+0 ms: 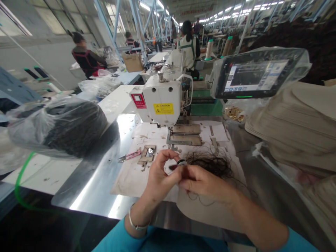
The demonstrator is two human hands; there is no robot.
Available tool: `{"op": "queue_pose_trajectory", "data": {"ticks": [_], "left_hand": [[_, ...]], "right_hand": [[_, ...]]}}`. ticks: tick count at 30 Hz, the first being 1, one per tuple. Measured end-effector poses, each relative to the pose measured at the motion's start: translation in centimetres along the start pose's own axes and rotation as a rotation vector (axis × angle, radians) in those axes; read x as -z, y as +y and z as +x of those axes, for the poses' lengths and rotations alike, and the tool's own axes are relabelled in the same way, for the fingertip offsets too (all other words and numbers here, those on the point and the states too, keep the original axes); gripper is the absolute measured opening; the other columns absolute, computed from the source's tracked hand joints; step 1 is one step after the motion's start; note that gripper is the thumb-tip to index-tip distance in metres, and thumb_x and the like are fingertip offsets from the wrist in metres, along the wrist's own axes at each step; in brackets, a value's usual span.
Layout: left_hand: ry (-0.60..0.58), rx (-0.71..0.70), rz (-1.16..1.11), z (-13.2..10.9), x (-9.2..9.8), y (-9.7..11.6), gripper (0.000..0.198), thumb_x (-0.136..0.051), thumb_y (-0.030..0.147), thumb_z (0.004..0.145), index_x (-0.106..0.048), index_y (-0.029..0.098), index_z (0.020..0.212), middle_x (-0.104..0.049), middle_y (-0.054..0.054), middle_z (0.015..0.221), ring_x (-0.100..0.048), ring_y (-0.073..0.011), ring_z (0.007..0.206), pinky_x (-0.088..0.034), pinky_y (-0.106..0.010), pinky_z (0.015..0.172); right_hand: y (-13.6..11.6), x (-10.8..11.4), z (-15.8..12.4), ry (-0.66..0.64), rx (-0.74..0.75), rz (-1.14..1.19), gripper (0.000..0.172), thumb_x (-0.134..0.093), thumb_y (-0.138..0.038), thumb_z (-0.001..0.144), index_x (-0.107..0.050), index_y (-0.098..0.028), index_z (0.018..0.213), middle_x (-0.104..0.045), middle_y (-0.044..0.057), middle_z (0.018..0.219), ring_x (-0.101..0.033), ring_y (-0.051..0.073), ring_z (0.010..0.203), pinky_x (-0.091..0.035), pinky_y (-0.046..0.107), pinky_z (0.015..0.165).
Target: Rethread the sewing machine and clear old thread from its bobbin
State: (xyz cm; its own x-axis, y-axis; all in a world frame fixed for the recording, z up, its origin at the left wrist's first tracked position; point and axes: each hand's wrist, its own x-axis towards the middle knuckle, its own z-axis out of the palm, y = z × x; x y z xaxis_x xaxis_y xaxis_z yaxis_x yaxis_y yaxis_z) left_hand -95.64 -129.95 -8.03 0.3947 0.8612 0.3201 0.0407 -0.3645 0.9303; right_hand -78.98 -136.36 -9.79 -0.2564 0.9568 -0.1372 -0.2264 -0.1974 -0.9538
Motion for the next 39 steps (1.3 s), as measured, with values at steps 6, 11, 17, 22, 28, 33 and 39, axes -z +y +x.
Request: {"op": "queue_pose_trajectory", "data": {"ticks": [6, 11, 17, 22, 28, 33, 39], "left_hand": [[0.177, 0.105, -0.199, 0.7, 4.8, -1.6, 0.025, -0.072, 0.015, 0.07, -0.059, 0.02, 0.091, -0.058, 0.0, 0.082, -0.053, -0.0159, 0.08, -0.042, -0.03, 0.078], [0.064, 0.056, -0.065, -0.2, 2.2, -1.6, 0.024, -0.068, 0.011, 0.069, -0.059, 0.02, 0.089, -0.061, -0.002, 0.086, -0.056, -0.0183, 0.085, -0.043, -0.033, 0.082], [0.036, 0.034, -0.142, 0.7, 1.1, -0.6, 0.024, -0.064, 0.011, 0.07, -0.058, 0.019, 0.092, -0.059, 0.0, 0.084, -0.055, -0.0157, 0.082, -0.043, -0.03, 0.08], [0.225, 0.09, -0.208, 0.6, 5.1, -2.2, 0.026, -0.072, 0.018, 0.073, -0.059, 0.019, 0.096, -0.059, 0.0, 0.085, -0.054, -0.0147, 0.083, -0.043, -0.029, 0.08], [0.003, 0.015, 0.063, 0.1, -0.1, -0.4, 0.019, -0.066, 0.014, 0.073, -0.061, 0.02, 0.09, -0.063, -0.003, 0.091, -0.058, -0.0206, 0.091, -0.044, -0.035, 0.083], [0.005, -0.002, 0.009, 0.6, -0.1, 0.2, 0.021, -0.069, 0.014, 0.072, -0.06, 0.02, 0.091, -0.062, -0.002, 0.088, -0.057, -0.0184, 0.087, -0.044, -0.034, 0.083], [0.406, 0.066, -0.374, 0.8, 7.0, -2.8, 0.026, -0.074, 0.014, 0.07, -0.063, 0.019, 0.093, -0.063, 0.001, 0.085, -0.057, -0.0115, 0.078, -0.045, -0.024, 0.076]], "right_hand": [[-1.6, 8.8, -2.2, 0.781, 0.391, 0.245, 0.011, -0.069, -0.034, 0.083, -0.063, -0.025, 0.083, -0.019, -0.009, 0.049, -0.01, 0.01, 0.045, -0.013, 0.026, 0.041], [-0.1, 5.4, -1.6, 0.498, 0.269, 0.079, 0.026, -0.069, -0.034, 0.085, -0.061, -0.028, 0.109, -0.064, 0.002, 0.086, -0.054, 0.016, 0.064, -0.039, 0.029, 0.053], [1.2, 3.4, -0.7, 0.308, 0.166, 0.271, 0.025, -0.07, -0.044, 0.087, -0.069, -0.019, 0.086, -0.025, -0.01, 0.049, -0.019, 0.006, 0.043, -0.018, 0.022, 0.041], [-1.6, 11.0, -2.6, 0.912, 0.512, 0.436, 0.012, -0.078, -0.021, 0.077, -0.066, -0.021, 0.073, -0.044, -0.006, 0.052, -0.027, 0.006, 0.044, -0.025, 0.022, 0.038], [-0.3, 0.8, 0.0, 0.069, 0.069, 0.253, 0.041, -0.08, -0.026, 0.074, -0.063, -0.026, 0.111, -0.065, 0.0, 0.079, -0.055, 0.012, 0.058, -0.041, 0.025, 0.053], [0.5, -0.8, 0.6, 0.06, -0.057, 0.394, 0.029, -0.077, -0.043, 0.081, -0.066, -0.016, 0.086, -0.026, -0.011, 0.054, -0.018, 0.003, 0.045, -0.015, 0.018, 0.042], [-2.4, 8.8, -1.2, 0.965, 0.312, 0.631, 0.006, -0.071, -0.017, 0.08, -0.067, -0.017, 0.076, -0.028, -0.01, 0.044, -0.019, 0.005, 0.041, -0.017, 0.02, 0.038]]}}
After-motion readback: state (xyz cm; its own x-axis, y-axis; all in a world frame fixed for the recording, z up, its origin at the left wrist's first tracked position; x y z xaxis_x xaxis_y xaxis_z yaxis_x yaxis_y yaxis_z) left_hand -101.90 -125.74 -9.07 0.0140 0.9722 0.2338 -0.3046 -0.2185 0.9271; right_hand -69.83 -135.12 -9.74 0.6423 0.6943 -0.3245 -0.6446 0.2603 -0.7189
